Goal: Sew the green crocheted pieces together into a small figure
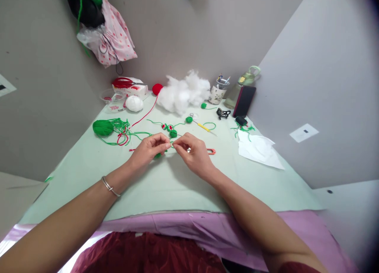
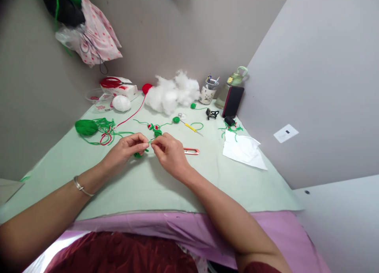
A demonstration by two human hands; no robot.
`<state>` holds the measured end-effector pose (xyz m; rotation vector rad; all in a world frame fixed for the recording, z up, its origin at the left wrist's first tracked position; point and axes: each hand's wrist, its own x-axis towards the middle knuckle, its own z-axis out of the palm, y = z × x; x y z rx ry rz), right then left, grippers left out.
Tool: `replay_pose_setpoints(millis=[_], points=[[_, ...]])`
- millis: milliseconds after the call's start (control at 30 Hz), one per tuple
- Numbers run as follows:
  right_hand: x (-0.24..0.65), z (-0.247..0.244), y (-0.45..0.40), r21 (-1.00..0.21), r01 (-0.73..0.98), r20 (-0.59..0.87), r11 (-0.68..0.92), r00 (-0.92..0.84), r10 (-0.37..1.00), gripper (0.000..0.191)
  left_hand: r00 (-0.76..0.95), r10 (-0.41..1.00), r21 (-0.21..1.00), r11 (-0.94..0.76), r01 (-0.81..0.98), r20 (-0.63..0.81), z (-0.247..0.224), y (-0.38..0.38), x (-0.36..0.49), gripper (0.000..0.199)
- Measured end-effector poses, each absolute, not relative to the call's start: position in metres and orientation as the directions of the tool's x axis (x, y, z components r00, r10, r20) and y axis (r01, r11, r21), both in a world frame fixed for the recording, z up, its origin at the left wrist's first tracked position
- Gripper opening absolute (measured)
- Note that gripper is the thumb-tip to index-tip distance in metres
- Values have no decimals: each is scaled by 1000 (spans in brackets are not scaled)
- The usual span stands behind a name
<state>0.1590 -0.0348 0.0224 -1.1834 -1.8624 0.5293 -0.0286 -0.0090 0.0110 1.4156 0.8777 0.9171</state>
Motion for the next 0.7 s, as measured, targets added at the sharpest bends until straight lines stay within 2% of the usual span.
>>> replay_pose_setpoints(millis=[133,433,700], points=[[158,19,-35,-586,610,511,533,-233,828,16,414,910,999,-29,-18,34,12,-9,-27,23],[157,19,-33,-565,622,537,543,-222,814,15,427,904,1000,-3,-30,16,11,-9,-26,25],[162,15,-29,-493,622,616,608,-244,749,14,394,918,999,-20,-46,36,14,-14,-22,22]])
